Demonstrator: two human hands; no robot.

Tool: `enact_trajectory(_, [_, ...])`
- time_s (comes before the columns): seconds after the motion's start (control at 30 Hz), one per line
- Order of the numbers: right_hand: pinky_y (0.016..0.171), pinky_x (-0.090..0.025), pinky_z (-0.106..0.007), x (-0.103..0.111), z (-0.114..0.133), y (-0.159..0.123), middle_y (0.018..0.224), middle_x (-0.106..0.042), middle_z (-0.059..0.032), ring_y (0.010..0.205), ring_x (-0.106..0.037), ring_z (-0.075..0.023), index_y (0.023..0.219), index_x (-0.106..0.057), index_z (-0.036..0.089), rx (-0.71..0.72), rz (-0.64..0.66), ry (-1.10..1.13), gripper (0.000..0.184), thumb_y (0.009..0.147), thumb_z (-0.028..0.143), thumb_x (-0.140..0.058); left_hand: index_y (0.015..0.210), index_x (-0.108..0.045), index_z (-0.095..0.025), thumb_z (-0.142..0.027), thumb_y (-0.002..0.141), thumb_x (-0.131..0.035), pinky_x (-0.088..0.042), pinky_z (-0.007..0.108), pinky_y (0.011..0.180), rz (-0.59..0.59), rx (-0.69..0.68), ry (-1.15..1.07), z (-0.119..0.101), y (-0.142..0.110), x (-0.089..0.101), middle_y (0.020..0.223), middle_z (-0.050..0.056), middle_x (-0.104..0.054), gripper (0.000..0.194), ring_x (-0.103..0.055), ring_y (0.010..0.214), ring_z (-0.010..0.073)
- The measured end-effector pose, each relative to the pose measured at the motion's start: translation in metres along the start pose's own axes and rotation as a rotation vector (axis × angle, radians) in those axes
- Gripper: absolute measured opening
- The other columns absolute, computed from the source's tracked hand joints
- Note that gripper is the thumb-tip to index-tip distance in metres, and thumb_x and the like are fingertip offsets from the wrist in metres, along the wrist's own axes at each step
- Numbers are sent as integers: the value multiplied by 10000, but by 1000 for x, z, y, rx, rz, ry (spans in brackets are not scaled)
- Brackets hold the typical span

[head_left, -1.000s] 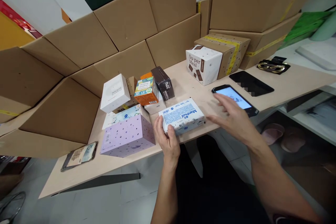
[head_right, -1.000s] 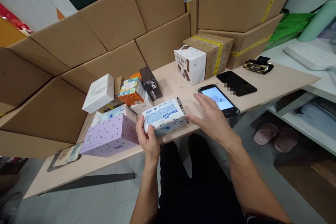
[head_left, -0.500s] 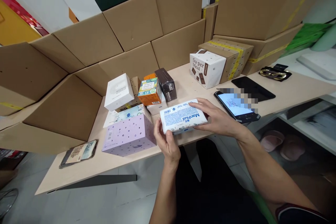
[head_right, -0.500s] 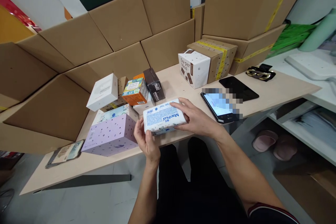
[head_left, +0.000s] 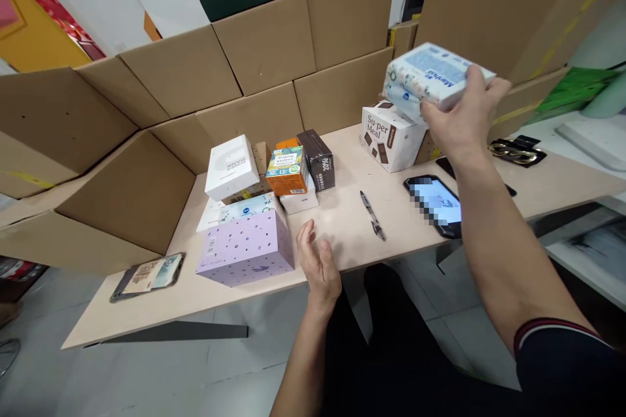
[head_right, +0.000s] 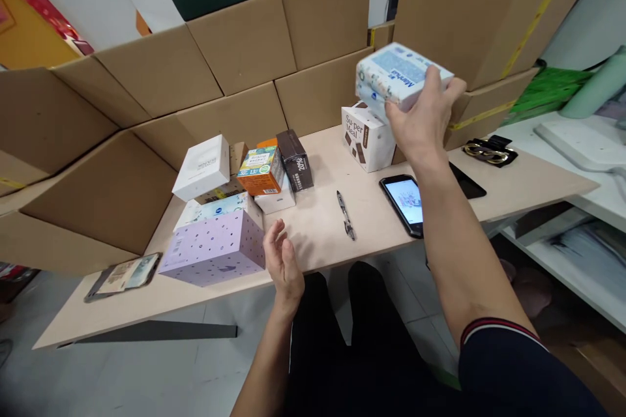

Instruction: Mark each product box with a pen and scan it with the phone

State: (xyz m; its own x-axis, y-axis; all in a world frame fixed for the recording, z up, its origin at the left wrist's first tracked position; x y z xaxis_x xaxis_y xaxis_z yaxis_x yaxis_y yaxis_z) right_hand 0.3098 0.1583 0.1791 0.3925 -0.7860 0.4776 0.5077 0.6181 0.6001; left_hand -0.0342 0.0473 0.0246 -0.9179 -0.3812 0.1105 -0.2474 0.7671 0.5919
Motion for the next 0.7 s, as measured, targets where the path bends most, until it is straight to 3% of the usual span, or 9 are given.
enact_trajectory(0.1, [1173,-342,-617,-10,-7,8,1457,-332,-134,1369,-428,-389,1408,-402,278,-52,40,11,676,833,497,-684,1407,-505,-219,-377,1032,-446,-478,427,1064,15,-9,28,-1,0,-1,1414,146,-558,411,-548,1308,251])
enact_trajectory(0.23, [1151,-355,-616,-13,31,-20,1497,-292,-166,1423,-368,-404,1460,-388,226,185,-49,49,648,872,365,-620,1402,-505,-203,-364,1030,-450,-472,451,1073,35,-55,81,-5,0,-2,1396,155,-571,409,-545,1312,258])
enact_trajectory(0.3, [1101,-423,-568,-36,65,-44,1416,-391,-204,1369,-441,-381,1401,-478,156,322,116,79,562,882,330,-603,1392,-510,-191,-364,1028,-451,-471,459,1074,37,-80,108,-6,1,-3,1384,162,-577,408,-548,1308,261])
enact_trajectory(0.4, [1083,-441,-523,-85,114,-84,1331,-491,-184,1289,-517,-343,1343,-551,178,453,458,104,478,910,377,-593,1376,-522,-183,-373,1025,-453,-476,460,1068,36,-79,122,-6,1,-2,1375,166,-581,405,-554,1296,262])
enact_trajectory(0.53, [982,-485,-510,-136,135,-107,1340,-496,-197,1179,-584,-360,1347,-552,192,305,666,-10,494,904,405,-606,1363,-535,-193,-386,1026,-449,-472,444,1068,34,-8,107,-1,1,-1,1367,152,-587,398,-559,1285,253])
enact_trajectory(0.7, [911,-503,-480,-158,116,-91,1224,-577,-202,1003,-651,-329,1353,-528,171,159,651,34,524,874,379,-579,1345,-549,-204,-405,1024,-451,-472,424,1059,44,42,84,2,2,0,1349,135,-598,391,-563,1276,243])
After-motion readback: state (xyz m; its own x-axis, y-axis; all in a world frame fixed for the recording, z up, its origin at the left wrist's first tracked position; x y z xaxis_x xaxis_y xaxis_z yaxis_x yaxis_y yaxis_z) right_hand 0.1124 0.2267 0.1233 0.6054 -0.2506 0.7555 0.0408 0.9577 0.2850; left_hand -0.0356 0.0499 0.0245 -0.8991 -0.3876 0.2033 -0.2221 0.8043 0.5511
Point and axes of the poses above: each hand's wrist, its own y-axis towards the middle knuckle, its own x-axis out of the back of the hand, z = x × y, the point moved 7 cm from there along y, towards the middle knuckle
